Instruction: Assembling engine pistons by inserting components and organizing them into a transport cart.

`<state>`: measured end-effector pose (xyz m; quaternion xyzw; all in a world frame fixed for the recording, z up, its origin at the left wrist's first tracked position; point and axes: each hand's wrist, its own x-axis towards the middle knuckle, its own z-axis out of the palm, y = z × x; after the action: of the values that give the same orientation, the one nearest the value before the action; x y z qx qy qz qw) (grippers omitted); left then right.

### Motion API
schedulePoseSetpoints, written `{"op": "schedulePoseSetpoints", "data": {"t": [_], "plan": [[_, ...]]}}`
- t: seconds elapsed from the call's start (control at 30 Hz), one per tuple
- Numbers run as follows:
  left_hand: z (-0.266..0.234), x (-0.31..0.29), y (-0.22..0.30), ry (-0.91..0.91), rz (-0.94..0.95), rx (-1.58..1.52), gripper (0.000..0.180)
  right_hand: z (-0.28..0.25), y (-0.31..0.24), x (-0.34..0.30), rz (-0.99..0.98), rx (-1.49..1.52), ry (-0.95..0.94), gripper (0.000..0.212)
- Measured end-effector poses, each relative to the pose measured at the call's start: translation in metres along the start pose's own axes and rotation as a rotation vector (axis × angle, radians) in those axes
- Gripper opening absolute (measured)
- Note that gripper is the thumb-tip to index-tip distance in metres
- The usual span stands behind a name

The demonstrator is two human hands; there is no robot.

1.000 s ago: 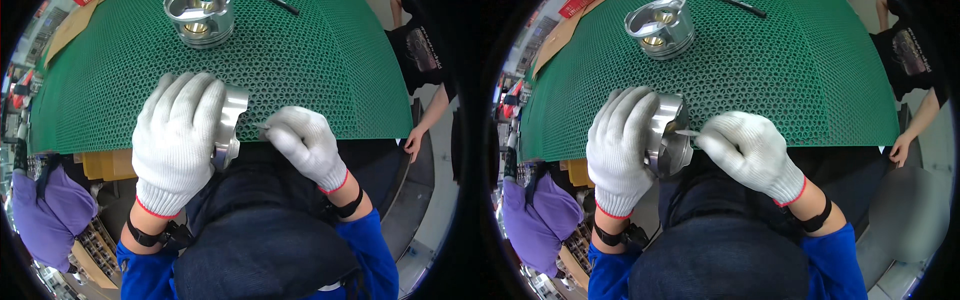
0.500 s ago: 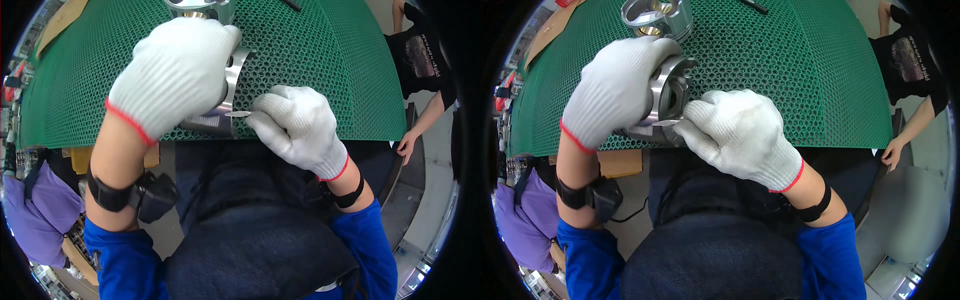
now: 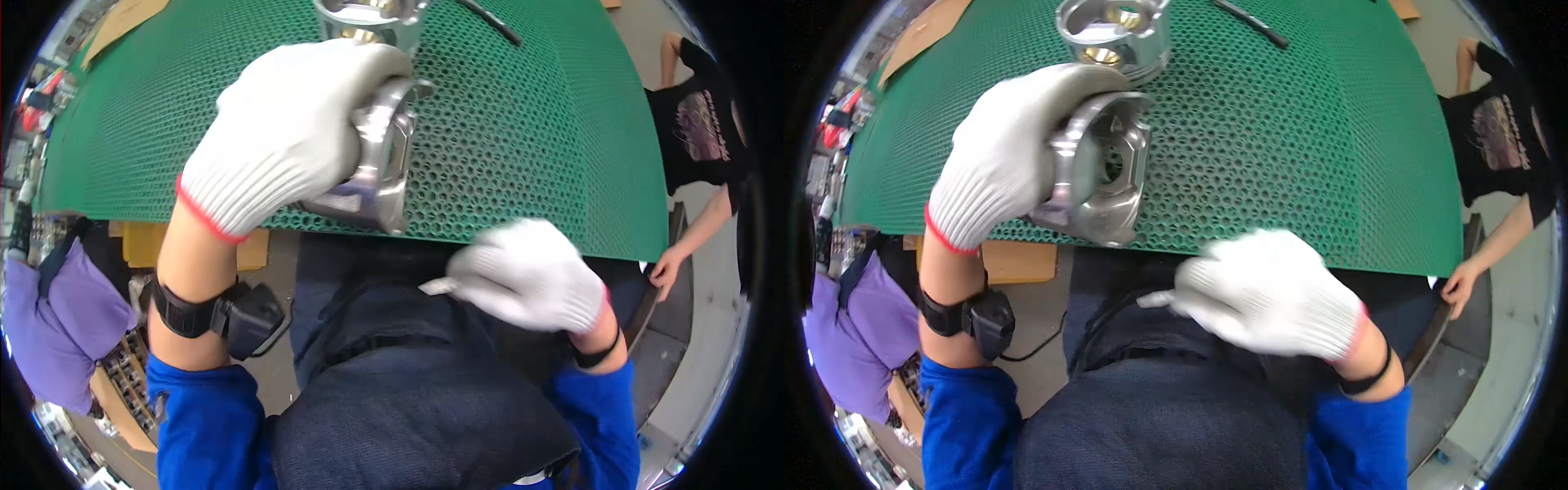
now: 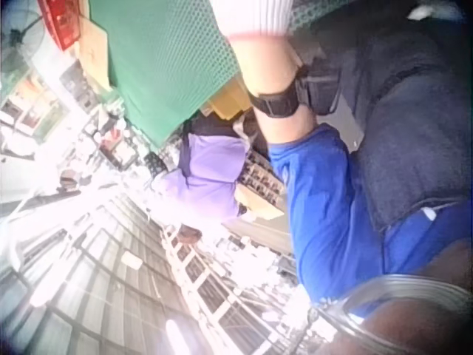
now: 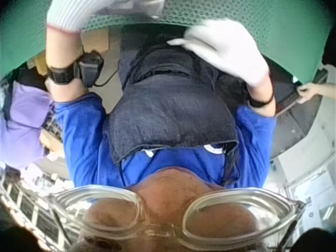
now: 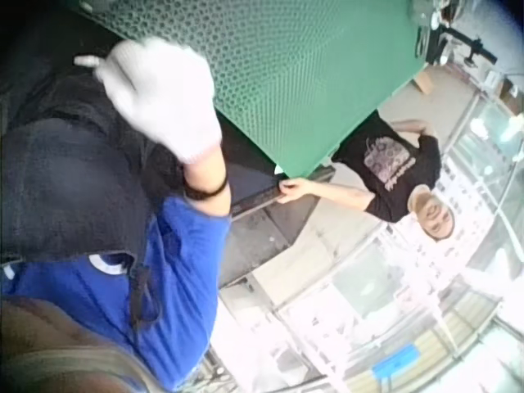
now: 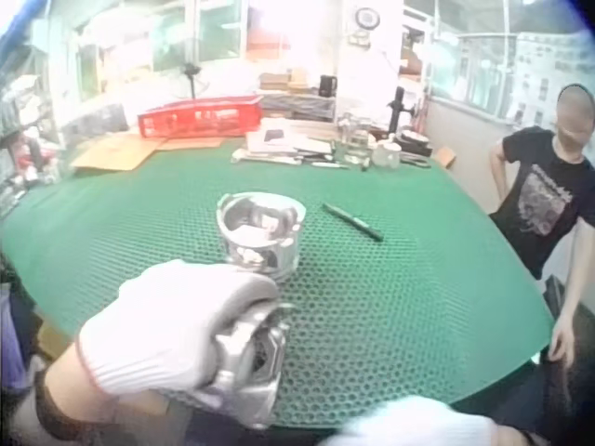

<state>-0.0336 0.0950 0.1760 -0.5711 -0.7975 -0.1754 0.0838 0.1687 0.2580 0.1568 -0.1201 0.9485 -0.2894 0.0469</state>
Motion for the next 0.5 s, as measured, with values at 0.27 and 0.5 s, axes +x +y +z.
{"op": "schedulePoseSetpoints", "data": {"t": [0.27,0.5], "plan": [[0.043,-0.116,0.038,0.525,-0.803,-0.412,0.101,-0.061,-0.064,-0.061,-0.422,0.552,0.396,0.026],[0.036,-0.149,0.001,0.427,-0.521,-0.658,0.125,-0.051,-0.085,-0.051,-0.627,0.498,0.579,0.013]]}}
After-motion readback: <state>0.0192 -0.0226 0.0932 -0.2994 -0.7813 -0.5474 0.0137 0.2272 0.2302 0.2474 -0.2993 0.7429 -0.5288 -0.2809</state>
